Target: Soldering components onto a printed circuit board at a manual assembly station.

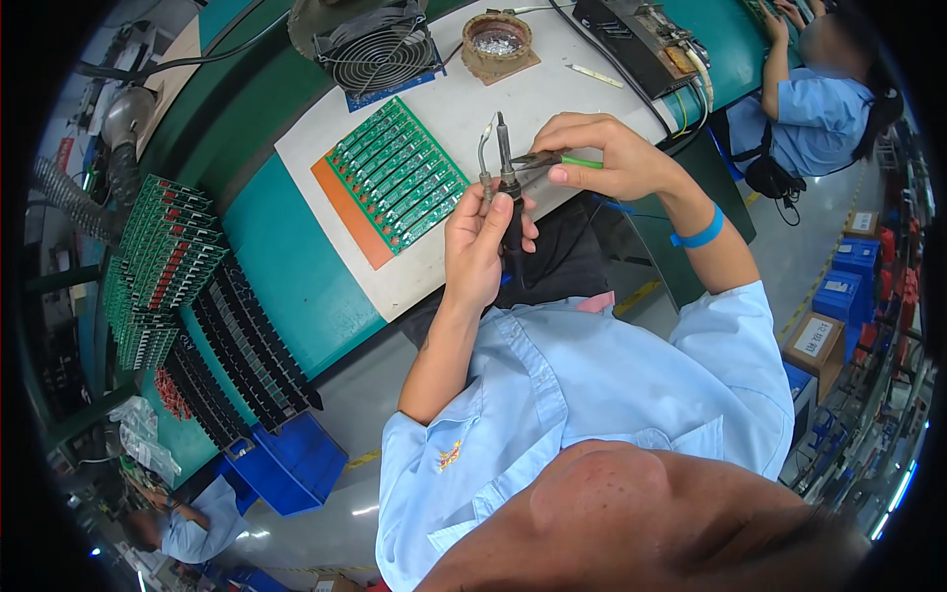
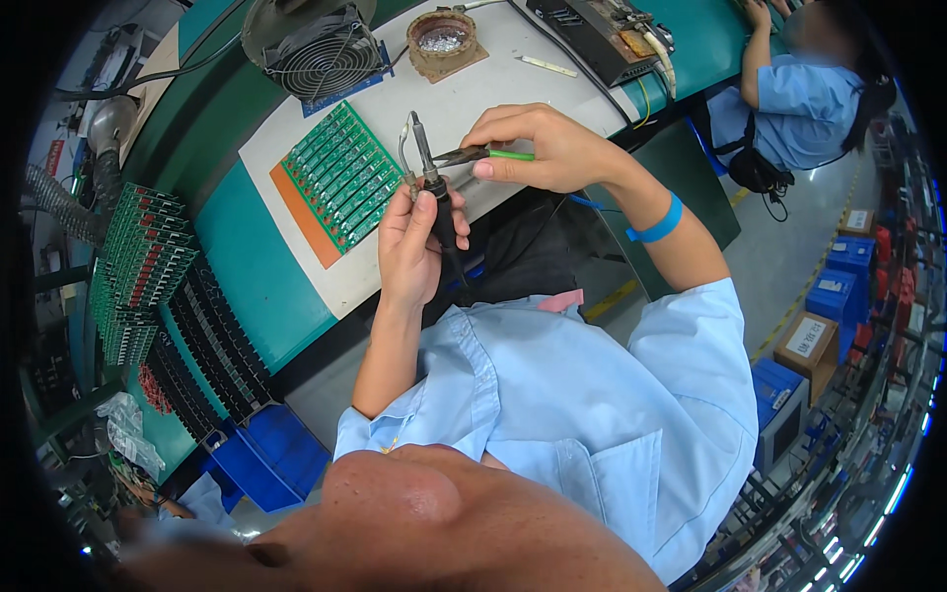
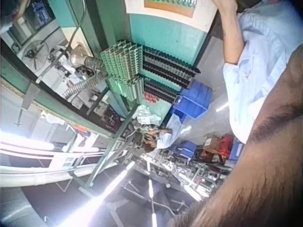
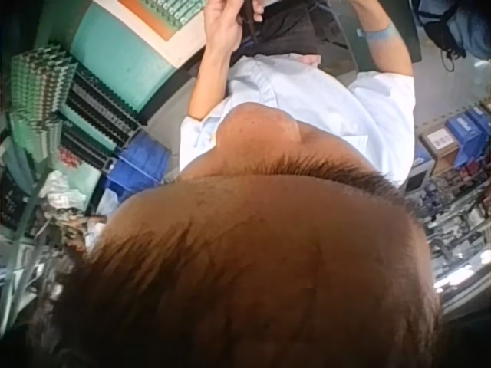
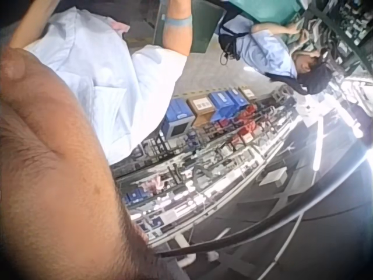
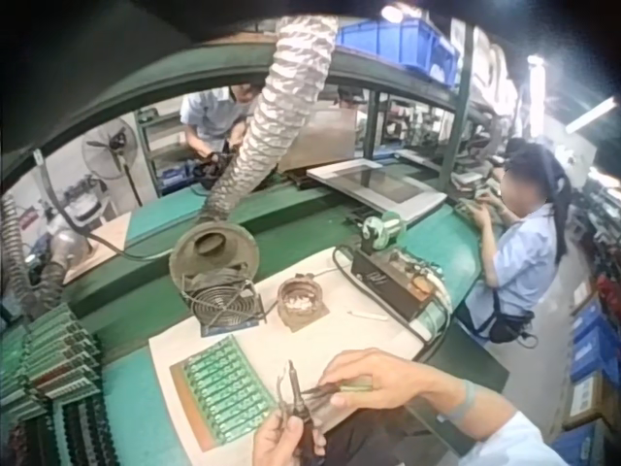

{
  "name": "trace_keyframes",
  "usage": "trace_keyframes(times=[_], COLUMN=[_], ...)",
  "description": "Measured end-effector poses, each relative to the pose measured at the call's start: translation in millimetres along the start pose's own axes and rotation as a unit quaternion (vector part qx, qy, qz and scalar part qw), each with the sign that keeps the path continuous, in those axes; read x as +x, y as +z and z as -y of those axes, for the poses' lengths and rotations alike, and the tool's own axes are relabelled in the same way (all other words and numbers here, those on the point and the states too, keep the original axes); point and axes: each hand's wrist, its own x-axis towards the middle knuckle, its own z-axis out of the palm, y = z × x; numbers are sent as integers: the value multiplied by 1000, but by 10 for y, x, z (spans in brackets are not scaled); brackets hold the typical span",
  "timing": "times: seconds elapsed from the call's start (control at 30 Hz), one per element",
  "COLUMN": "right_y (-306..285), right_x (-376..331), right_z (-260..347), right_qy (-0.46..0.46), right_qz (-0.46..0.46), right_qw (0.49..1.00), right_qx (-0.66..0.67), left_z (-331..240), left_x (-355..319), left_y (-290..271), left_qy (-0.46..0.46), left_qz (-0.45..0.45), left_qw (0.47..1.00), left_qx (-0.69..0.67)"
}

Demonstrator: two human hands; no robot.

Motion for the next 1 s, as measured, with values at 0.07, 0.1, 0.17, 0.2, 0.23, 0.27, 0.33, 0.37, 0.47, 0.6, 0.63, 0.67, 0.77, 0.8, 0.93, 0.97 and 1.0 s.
trace_keyframes(times=[0.07, 0.1, 0.17, 0.2, 0.23, 0.27, 0.33, 0.37, 0.47, 0.6, 0.63, 0.67, 0.77, 0.8, 0.93, 0.97, 1.0], right_y=[1, 6, 19, 21, 15, 12, -50, -87, -144, -121, -102, -83, -63, -66, -72, -68, -65], right_x=[8, 10, 12, 17, 21, 32, 41, 55, 58, 38, 53, 67, 78, 70, 37, 34, 32], right_z=[-34, -48, -66, -67, -56, -37, 48, 105, 329, 553, 564, 565, 551, 549, 556, 558, 561], right_qy=[-9, -13, -12, -11, -2, -10, 18, 32, 59, 98, 91, 85, 70, 78, 100, 95, 90], right_qz=[10, 13, 19, 22, 26, 25, -26, -50, -74, -76, -80, -83, -90, -84, -67, -76, -85], right_qw=[1000, 1000, 999, 999, 999, 999, 999, 998, 993, 981, 981, 982, 983, 982, 980, 980, 980], right_qx=[17, 22, 34, 40, 40, 46, 5, -16, -64, -149, -148, -147, -145, -148, -160, -158, -156], left_z=[-5, -8, -17, -20, -25, -27, -15, -4, 55, 146, 162, 176, 200, 203, 201, 197, 194], left_x=[-6, -7, -11, -12, -14, -23, -42, -49, -53, -30, -28, -28, -30, -33, -39, -40, -41], left_y=[-6, -7, -3, 2, 8, 16, 47, 64, 111, 125, 117, 109, 94, 94, 114, 119, 125], left_qy=[-6, -6, -7, -8, -9, -8, 13, 25, 58, 128, 136, 144, 161, 166, 182, 188, 194], left_qz=[12, 11, 8, 7, 5, 5, -35, -56, -90, -124, -129, -134, -144, -148, -160, -163, -167], left_qw=[1000, 1000, 1000, 1000, 1000, 1000, 999, 998, 991, 971, 965, 959, 942, 938, 924, 917, 910], left_qx=[-5, 1, -6, -9, -17, -12, 19, 34, 76, 156, 181, 206, 256, 266, 296, 311, 325])
